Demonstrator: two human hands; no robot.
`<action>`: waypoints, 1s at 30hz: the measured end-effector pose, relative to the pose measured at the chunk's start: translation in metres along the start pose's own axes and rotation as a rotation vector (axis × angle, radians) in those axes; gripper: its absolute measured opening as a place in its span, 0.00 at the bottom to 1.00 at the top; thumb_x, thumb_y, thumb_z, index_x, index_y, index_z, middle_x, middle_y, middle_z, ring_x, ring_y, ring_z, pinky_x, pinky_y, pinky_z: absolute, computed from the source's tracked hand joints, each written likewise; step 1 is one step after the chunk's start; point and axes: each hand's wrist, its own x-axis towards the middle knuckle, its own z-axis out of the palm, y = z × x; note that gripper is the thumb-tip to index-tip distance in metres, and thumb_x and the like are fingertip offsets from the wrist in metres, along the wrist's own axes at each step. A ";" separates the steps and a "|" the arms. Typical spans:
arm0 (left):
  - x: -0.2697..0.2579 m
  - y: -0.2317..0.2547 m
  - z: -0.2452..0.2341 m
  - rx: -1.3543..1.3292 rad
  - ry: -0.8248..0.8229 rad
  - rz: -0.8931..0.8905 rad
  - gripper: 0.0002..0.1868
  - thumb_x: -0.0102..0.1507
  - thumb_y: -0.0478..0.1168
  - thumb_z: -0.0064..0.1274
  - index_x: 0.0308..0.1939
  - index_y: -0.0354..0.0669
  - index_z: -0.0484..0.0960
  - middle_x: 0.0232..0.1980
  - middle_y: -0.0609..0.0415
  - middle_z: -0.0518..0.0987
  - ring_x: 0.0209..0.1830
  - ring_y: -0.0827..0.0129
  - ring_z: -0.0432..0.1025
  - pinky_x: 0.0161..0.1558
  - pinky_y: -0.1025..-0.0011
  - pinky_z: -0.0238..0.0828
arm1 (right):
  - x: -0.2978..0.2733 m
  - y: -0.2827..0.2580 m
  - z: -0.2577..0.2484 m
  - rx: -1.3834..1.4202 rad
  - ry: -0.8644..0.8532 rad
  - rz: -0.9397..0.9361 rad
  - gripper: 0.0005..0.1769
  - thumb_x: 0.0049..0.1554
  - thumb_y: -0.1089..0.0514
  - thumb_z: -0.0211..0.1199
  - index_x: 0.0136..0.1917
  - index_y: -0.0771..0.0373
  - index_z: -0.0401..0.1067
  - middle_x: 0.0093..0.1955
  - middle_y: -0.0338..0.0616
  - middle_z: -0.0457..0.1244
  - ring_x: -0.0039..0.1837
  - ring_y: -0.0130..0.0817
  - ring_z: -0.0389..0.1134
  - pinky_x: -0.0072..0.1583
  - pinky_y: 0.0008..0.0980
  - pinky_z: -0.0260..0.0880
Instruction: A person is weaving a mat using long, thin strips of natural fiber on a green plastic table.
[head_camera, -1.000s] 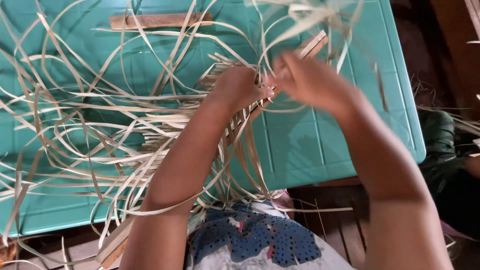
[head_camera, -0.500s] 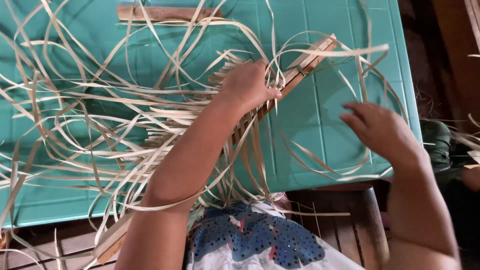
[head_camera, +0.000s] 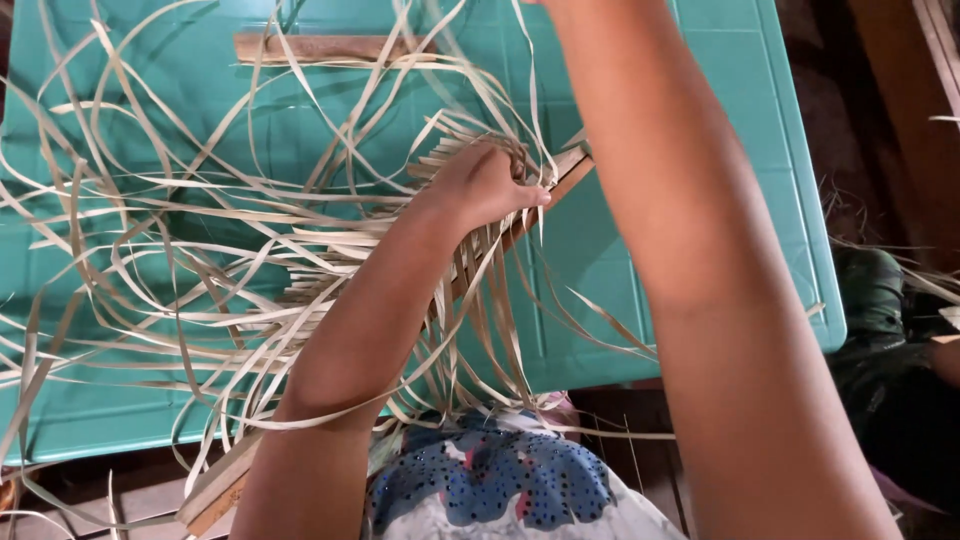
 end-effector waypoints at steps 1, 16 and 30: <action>-0.007 0.005 -0.007 -0.001 0.004 -0.003 0.24 0.52 0.63 0.54 0.30 0.46 0.77 0.44 0.44 0.80 0.50 0.51 0.73 0.48 0.57 0.71 | 0.005 0.002 0.005 -0.001 -0.002 -0.004 0.24 0.54 0.33 0.47 0.57 0.45 0.65 0.45 0.39 0.63 0.49 0.39 0.64 0.54 0.43 0.59; -0.002 0.000 -0.012 -0.184 -0.043 0.005 0.22 0.51 0.60 0.57 0.40 0.52 0.82 0.41 0.54 0.80 0.49 0.55 0.74 0.48 0.64 0.71 | -0.052 0.144 0.085 0.082 0.085 -0.330 0.08 0.50 0.60 0.63 0.44 0.48 0.75 0.42 0.35 0.62 0.48 0.32 0.69 0.51 0.34 0.68; -0.023 0.022 -0.027 -0.166 -0.104 -0.085 0.26 0.54 0.61 0.53 0.47 0.49 0.82 0.44 0.53 0.80 0.52 0.56 0.74 0.50 0.62 0.71 | -0.052 0.149 0.117 -0.042 0.519 -0.630 0.07 0.49 0.64 0.64 0.42 0.53 0.74 0.37 0.36 0.60 0.42 0.38 0.65 0.47 0.35 0.68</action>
